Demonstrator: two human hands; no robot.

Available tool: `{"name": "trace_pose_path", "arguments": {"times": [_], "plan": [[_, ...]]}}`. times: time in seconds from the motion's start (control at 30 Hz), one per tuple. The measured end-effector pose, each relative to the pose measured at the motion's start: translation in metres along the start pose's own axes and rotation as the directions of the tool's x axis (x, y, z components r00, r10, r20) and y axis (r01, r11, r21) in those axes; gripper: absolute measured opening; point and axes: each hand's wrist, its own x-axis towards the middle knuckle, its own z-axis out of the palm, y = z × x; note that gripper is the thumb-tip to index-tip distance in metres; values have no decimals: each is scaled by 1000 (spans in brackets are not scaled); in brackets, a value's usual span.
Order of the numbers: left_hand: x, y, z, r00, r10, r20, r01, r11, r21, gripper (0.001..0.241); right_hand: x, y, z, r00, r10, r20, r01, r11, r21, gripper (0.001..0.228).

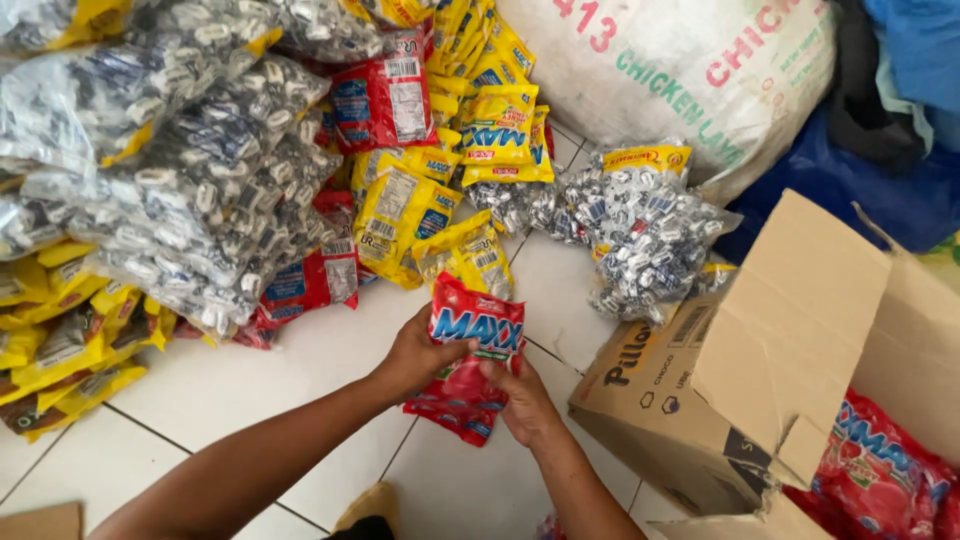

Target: The person organizes and packs bags of menthol candy into a cardboard box by hand.

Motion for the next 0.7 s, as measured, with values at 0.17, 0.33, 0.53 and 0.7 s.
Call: {"name": "trace_pose_path", "arguments": {"times": [0.17,0.33,0.53,0.7], "plan": [[-2,20,-27,973,-199,117,192,979,66,92,9,0,12,983,-151,-107,128,971,-201,38],[9,20,-38,956,-187,225,164,979,119,101,-3,-19,33,945,-268,-188,214,940,-266,36],[11,35,-39,965,-52,258,31,996,88,80,-39,-47,61,956,-267,-117,204,900,-386,47],[-8,74,-29,978,43,206,-59,996,71,74,-81,-96,85,962,-264,-72,169,781,-601,47]]}}
